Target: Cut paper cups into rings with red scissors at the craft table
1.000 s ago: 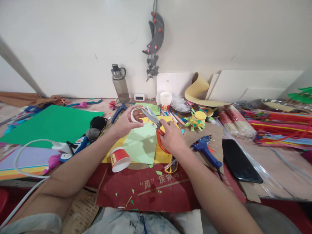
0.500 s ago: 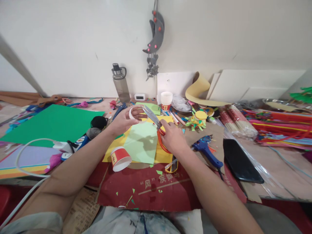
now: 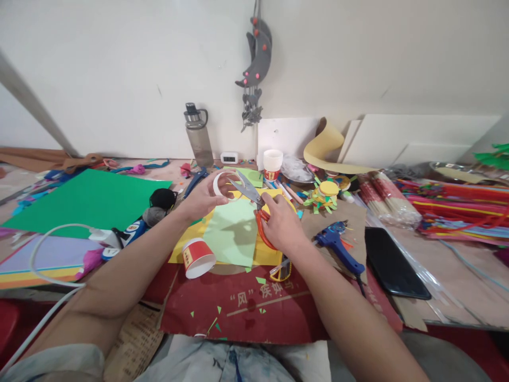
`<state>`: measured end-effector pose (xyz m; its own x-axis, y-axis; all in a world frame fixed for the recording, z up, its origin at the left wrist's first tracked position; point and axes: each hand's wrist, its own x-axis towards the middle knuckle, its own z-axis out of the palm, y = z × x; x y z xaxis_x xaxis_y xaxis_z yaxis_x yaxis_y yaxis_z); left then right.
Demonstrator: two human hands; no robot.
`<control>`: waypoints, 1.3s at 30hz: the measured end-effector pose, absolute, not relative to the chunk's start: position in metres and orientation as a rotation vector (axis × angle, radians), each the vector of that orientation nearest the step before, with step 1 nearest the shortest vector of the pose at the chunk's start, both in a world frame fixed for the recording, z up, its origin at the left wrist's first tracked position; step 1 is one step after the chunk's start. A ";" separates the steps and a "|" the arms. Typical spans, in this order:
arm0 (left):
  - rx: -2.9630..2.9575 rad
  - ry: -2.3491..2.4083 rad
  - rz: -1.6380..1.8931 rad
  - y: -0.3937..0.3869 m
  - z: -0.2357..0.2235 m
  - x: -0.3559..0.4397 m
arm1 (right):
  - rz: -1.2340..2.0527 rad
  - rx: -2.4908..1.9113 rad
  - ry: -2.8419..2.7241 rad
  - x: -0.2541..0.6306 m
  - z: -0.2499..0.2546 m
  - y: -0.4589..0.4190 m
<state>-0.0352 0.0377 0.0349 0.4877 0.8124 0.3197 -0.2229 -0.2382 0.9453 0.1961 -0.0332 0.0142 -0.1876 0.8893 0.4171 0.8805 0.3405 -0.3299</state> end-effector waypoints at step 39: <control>1.419 0.444 0.972 0.039 0.036 -0.039 | -0.132 -1.772 -2.134 0.194 0.014 -0.034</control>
